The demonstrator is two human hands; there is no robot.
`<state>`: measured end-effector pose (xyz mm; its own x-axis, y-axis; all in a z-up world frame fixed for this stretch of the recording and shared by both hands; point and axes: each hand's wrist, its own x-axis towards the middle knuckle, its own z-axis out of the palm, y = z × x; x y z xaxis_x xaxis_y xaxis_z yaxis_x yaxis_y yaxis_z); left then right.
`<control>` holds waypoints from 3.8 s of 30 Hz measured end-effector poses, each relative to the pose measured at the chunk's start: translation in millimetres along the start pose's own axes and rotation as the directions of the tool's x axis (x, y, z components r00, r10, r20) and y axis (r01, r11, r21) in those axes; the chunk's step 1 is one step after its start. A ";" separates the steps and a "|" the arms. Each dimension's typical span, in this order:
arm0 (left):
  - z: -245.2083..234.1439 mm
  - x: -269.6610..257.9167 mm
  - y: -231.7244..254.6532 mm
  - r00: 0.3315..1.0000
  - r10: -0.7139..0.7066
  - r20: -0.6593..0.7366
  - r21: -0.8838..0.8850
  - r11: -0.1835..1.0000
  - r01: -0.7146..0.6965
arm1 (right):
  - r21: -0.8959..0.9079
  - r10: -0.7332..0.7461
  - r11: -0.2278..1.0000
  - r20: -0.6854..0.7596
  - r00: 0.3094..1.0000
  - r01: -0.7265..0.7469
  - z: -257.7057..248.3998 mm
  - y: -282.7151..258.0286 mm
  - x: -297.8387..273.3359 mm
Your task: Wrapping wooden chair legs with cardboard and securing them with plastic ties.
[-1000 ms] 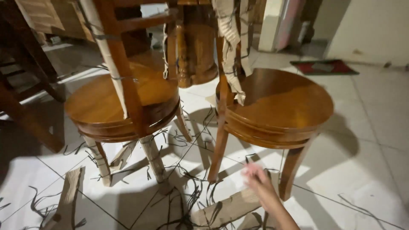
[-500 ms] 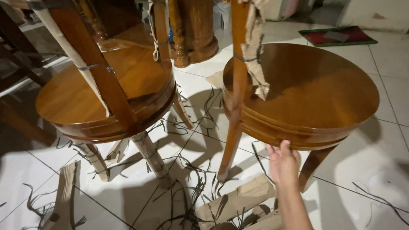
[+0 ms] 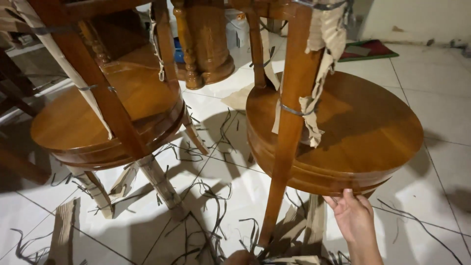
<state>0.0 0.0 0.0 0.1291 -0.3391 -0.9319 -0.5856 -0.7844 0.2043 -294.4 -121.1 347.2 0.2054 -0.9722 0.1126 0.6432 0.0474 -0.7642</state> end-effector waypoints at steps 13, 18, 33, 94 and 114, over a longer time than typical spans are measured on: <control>-1.0 -394.5 34.0 0.738 0.633 -0.234 -0.253 0.694 -0.675 | -0.720 0.634 0.639 0.296 0.715 -0.269 78.2 -19.6 -110.7; -2.5 -339.8 14.3 0.561 0.587 -0.584 -0.177 0.583 -0.793 | -0.857 0.507 0.468 0.059 0.860 -0.217 82.8 17.3 -85.2; 44.7 -164.1 13.1 0.835 0.239 -0.495 0.113 0.971 -0.211 | -0.468 -0.178 0.829 0.296 0.938 0.306 47.7 57.8 -61.7; -44.3 -375.8 8.6 0.780 0.366 -0.508 0.094 0.923 -0.373 | -0.732 0.356 0.674 0.201 0.913 -0.102 62.0 23.3 -58.3; -23.5 -351.8 111.3 -0.049 0.627 -0.777 0.571 0.671 -0.473 | -0.353 0.307 0.876 -0.120 0.944 -0.329 77.5 55.6 -41.7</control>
<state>-91.8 19.8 357.6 0.2484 -0.8792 0.4066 -0.9109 -0.0692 0.4068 -210.0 -60.2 349.3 0.3029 -0.9309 -0.2039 0.2355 0.2804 -0.9305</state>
